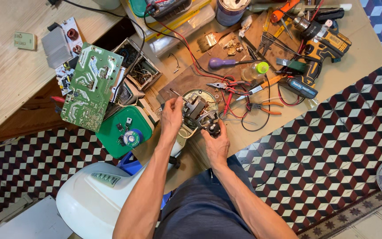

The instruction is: The person disassembles a small motor or pump component, removes internal parts, wipes them with a cloth, and reassembles the unit. They handle wires, a metal housing, and a white plastic body, then place the reassembled component into a white container.

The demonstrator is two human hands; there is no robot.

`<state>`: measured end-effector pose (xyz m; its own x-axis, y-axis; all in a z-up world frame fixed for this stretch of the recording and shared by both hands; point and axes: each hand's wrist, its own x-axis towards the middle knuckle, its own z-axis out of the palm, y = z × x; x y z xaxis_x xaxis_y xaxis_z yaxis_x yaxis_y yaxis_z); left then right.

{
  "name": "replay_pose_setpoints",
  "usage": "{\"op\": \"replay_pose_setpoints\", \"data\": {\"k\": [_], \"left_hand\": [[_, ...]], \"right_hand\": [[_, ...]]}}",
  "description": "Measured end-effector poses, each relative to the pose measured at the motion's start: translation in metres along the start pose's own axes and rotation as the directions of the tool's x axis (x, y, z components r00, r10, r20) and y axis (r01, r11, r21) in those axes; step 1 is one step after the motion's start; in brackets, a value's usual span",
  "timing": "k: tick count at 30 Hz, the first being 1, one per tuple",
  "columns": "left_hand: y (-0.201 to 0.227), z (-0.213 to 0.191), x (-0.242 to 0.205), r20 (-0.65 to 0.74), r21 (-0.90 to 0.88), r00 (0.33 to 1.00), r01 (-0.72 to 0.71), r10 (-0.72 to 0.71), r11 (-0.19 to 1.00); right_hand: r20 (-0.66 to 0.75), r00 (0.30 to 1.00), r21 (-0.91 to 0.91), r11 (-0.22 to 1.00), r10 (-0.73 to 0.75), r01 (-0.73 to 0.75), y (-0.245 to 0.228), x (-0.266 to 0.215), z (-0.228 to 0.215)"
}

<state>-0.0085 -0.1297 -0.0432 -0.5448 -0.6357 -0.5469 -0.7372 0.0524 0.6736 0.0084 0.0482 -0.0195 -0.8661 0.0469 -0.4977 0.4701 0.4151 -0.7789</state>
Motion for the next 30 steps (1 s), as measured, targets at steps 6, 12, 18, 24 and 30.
{"op": "replay_pose_setpoints", "data": {"k": [6, 12, 18, 24, 30], "left_hand": [[-0.028, 0.018, 0.039, 0.185, -0.283, 0.979, 0.142, -0.091, 0.949], [-0.03, 0.023, 0.038, 0.135, -0.144, 0.991, 0.018, 0.001, 0.989], [-0.026, 0.024, 0.034, 0.074, -0.092, 0.997, -0.032, 0.039, 0.995], [-0.023, 0.024, 0.031, 0.036, 0.004, 0.998, -0.058, 0.058, 0.998], [-0.024, 0.022, 0.032, 0.056, -0.08, 0.996, -0.066, 0.071, 0.995]], "right_hand": [[0.03, 0.998, 0.018, 0.999, 0.05, -0.051, -0.001, 0.002, -0.001], [0.067, 0.993, 0.105, 0.989, 0.095, -0.102, 0.003, 0.006, 0.0], [0.088, 0.992, 0.162, 0.982, 0.087, -0.1, 0.007, 0.004, -0.002], [0.047, 0.996, 0.182, 0.98, 0.078, -0.085, 0.015, -0.002, 0.003], [0.068, 0.989, 0.271, 0.951, 0.135, -0.148, 0.03, 0.0, 0.005]]}}
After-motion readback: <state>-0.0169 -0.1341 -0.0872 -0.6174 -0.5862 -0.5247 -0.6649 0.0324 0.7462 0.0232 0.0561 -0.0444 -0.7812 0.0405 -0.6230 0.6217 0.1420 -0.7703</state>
